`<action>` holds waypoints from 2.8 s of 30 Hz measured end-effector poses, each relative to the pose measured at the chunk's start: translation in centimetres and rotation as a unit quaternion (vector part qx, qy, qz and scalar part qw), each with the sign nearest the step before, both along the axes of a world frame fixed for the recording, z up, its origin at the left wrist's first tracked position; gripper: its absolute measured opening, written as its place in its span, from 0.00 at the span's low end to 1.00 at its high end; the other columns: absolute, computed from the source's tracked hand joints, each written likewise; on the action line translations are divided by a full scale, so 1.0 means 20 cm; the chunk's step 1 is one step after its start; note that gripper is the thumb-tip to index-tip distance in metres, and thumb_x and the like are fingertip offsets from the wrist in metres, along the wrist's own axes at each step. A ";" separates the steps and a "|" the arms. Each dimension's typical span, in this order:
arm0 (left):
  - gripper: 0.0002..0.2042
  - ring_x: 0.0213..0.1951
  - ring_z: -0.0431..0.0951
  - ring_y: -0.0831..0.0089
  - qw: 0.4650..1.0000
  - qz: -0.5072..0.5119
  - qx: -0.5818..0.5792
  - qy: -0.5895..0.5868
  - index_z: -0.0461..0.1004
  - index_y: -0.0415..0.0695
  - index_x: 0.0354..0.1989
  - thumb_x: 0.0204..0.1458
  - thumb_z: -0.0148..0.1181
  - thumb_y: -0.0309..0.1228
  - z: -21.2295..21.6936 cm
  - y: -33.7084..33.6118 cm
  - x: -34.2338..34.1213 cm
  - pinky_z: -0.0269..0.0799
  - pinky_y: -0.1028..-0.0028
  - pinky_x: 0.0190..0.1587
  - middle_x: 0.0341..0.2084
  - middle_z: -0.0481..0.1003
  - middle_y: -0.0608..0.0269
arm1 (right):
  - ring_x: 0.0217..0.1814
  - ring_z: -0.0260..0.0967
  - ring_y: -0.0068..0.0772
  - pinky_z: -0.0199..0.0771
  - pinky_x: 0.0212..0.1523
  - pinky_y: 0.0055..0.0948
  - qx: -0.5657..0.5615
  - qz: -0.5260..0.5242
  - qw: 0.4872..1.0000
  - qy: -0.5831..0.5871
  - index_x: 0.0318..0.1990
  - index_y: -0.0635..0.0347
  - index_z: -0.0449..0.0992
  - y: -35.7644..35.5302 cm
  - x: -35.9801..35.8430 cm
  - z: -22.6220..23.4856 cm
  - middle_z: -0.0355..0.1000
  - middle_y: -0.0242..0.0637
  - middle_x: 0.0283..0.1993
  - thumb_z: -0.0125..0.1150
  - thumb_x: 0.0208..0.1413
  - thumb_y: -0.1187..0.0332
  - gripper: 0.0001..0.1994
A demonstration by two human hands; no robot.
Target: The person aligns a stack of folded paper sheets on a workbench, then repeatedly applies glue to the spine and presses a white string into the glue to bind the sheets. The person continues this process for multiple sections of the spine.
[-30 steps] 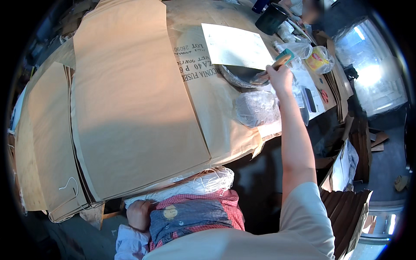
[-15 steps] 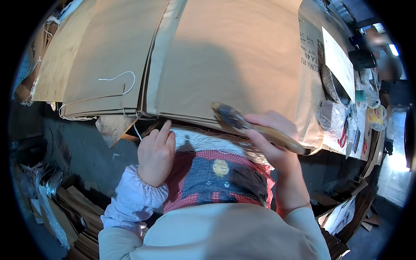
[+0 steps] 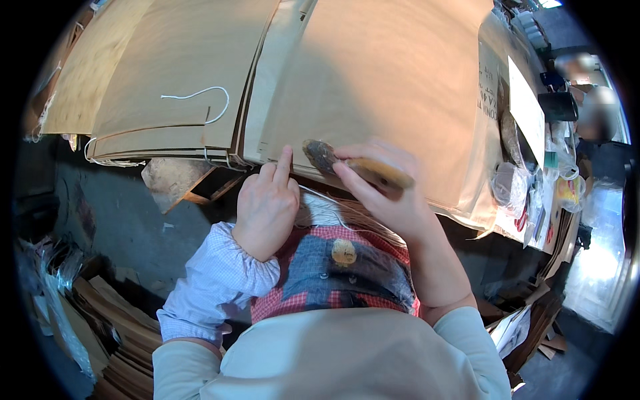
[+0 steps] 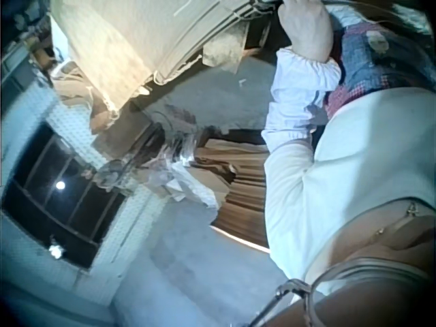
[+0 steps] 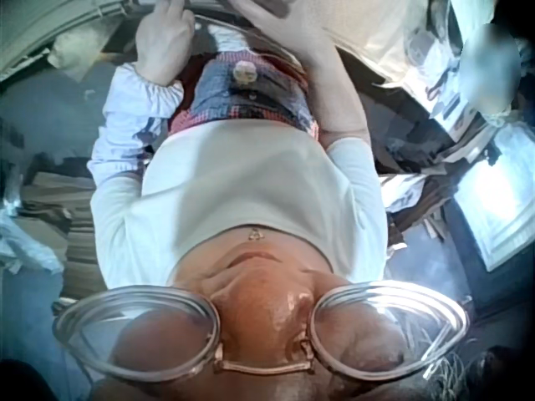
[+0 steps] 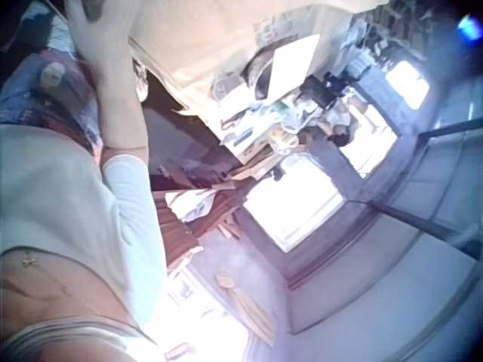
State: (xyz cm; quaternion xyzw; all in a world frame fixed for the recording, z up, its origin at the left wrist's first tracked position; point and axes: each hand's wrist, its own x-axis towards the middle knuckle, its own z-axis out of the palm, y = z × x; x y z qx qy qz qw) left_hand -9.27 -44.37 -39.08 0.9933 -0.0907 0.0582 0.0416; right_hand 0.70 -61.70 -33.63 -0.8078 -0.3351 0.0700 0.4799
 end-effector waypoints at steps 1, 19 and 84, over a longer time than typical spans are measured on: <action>0.06 0.37 0.71 0.67 1.000 -0.001 0.004 0.001 0.73 0.38 0.21 0.38 0.55 0.28 0.00 -0.01 0.00 0.69 0.72 0.33 0.53 0.69 0.44 | 0.32 0.74 0.34 0.72 0.31 0.26 0.000 -0.013 1.000 0.010 0.33 0.63 0.77 0.00 0.00 -0.02 0.74 0.41 0.29 0.65 0.48 0.74 0.06; 0.02 0.33 0.72 0.57 0.998 0.010 -0.043 0.042 0.68 0.35 0.18 0.36 0.54 0.18 0.02 -0.01 0.03 0.71 0.64 0.36 0.53 0.68 0.41 | 0.27 0.71 0.24 0.70 0.30 0.27 0.060 -0.323 0.942 0.074 0.32 0.63 0.78 -0.85 0.08 0.05 0.74 0.32 0.26 0.60 0.52 0.69 0.07; 0.13 0.34 0.73 0.53 0.976 0.216 -0.041 -0.012 0.66 0.42 0.42 0.51 0.58 0.33 -0.03 -0.04 0.33 0.68 0.58 0.36 0.28 0.70 0.55 | 0.37 0.71 0.41 0.71 0.36 0.32 -0.236 -0.348 0.860 -0.288 0.43 0.63 0.75 -0.71 0.12 -0.41 0.73 0.41 0.39 0.64 0.44 0.75 0.15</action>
